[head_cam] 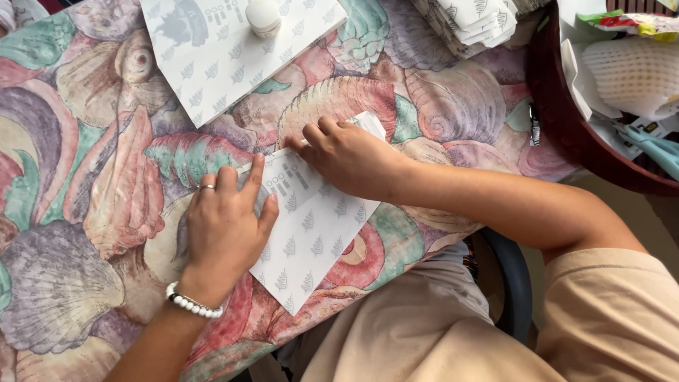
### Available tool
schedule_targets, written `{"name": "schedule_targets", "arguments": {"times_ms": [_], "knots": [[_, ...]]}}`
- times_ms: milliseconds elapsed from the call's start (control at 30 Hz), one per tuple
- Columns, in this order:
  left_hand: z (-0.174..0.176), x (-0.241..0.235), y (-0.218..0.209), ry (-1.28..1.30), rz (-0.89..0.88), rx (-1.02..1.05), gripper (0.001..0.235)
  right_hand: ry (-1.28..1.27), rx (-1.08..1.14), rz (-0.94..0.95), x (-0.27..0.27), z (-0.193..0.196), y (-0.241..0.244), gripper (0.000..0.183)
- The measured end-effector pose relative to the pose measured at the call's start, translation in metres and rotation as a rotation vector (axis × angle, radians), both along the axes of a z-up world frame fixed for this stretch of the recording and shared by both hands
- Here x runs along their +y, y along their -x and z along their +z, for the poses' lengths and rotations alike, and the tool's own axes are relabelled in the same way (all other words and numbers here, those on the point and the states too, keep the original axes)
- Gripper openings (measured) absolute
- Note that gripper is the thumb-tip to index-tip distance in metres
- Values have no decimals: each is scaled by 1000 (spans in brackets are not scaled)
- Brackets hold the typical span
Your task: Folding and creasing printed packaging paper sheets into a specific shape on a table.
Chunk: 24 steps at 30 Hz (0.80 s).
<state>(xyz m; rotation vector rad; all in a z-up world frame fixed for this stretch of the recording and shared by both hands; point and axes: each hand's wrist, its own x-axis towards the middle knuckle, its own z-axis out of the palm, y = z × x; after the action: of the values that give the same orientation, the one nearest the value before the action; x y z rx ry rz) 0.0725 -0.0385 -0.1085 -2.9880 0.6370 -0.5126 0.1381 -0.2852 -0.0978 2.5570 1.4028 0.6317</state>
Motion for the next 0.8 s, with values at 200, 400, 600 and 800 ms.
{"name": "schedule_targets", "arguments": {"times_ms": [200,400,600,800], "knots": [[12,-7,4,-23,75,57,58,10,104,-6,1,-2,0,47],[18,-18,-1,-26,86,95,58,11,151,1,5,12,6,53],[20,-16,1,-32,86,105,56,-29,128,25,4,7,3,50],[13,-17,1,-28,92,101,56,-38,128,58,-19,3,-2,33]]}}
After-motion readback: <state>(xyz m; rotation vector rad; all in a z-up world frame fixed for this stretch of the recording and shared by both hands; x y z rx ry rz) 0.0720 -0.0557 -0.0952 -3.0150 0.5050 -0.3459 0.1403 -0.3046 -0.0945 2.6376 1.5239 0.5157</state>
